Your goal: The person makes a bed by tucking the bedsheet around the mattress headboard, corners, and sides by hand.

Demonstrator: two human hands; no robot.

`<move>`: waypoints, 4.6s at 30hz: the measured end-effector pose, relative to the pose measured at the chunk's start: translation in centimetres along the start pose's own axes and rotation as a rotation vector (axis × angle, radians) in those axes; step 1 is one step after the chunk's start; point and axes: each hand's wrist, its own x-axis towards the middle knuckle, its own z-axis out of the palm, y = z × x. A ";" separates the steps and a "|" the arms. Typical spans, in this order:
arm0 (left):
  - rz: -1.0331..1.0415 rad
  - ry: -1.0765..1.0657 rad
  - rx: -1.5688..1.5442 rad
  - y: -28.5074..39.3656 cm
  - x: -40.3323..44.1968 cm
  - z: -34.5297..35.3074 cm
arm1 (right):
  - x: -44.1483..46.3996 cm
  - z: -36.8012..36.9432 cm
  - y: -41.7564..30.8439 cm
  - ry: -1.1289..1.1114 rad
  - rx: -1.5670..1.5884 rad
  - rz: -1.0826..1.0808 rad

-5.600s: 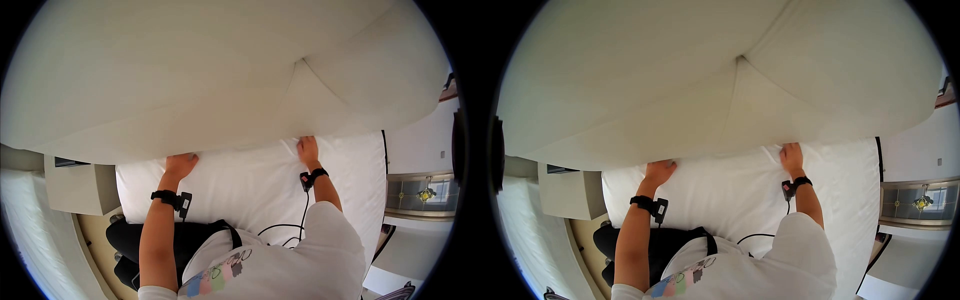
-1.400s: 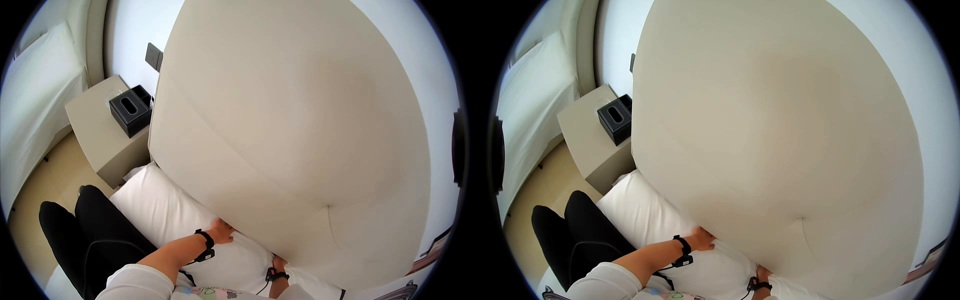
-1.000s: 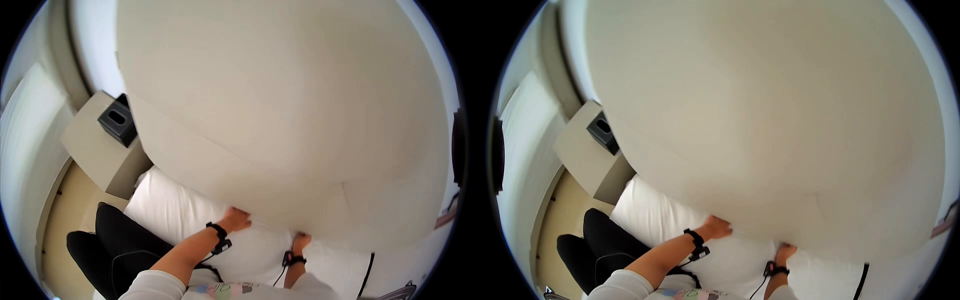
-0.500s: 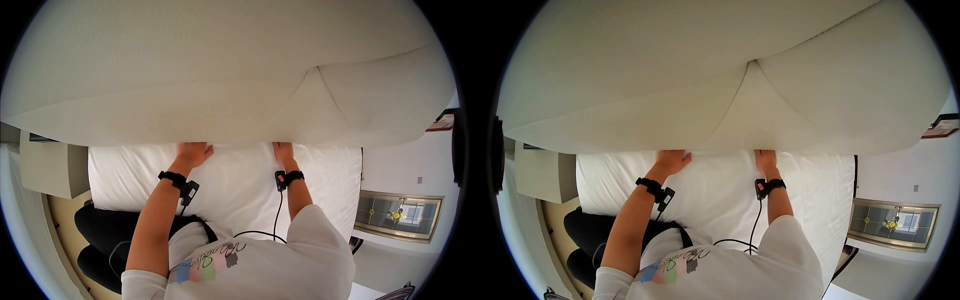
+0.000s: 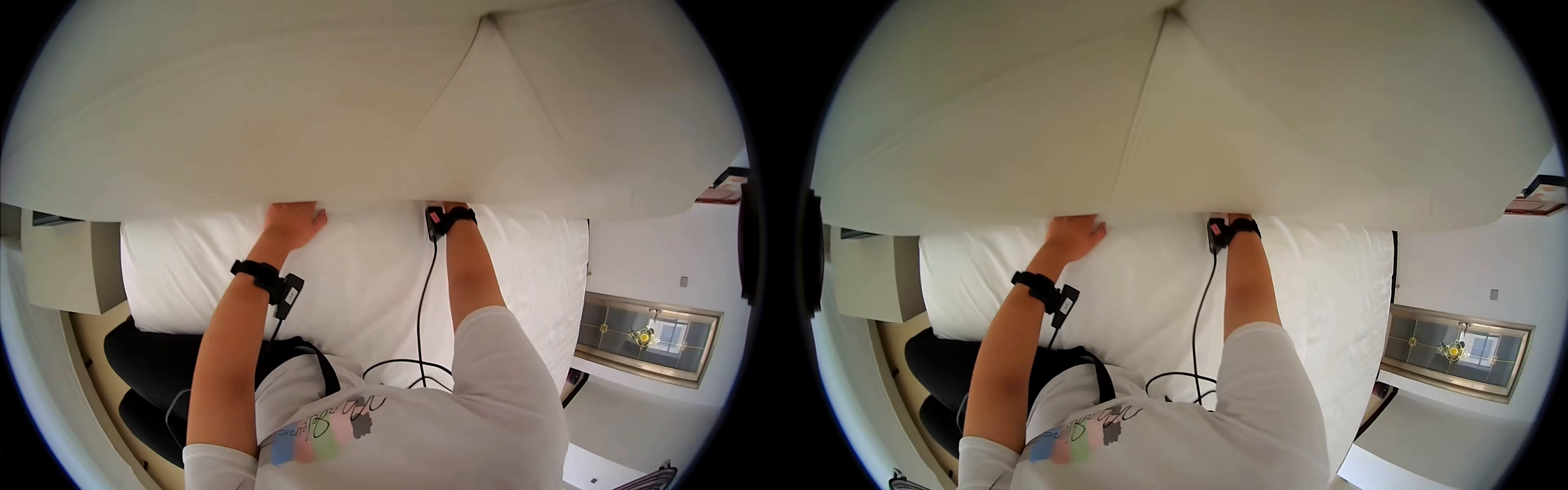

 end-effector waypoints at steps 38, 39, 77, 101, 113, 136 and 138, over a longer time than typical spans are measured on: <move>-0.021 0.141 -0.156 -0.9 -1.2 -0.1 | 2.3 1.7 0.4 -0.052 0.076 -0.086; -0.029 0.097 -0.146 -0.9 -1.3 0.0 | 2.3 1.7 0.5 -0.059 0.072 -0.089; -0.188 -0.131 0.170 -1.0 -2.0 -0.5 | -10.9 4.3 4.3 0.257 0.407 -0.148; -0.104 0.254 0.221 -12.3 -7.7 -1.9 | -3.2 2.3 20.2 0.115 -0.087 0.231; -0.506 0.010 0.160 -11.6 -11.4 -6.3 | -1.3 6.8 22.8 0.143 -0.279 0.485; -0.721 0.281 -0.723 -29.0 -15.9 -6.4 | -10.7 2.8 -42.7 0.168 0.048 -0.542; -0.855 0.141 -0.737 -28.7 -15.7 -8.8 | -11.5 3.0 -47.4 0.126 0.162 -0.506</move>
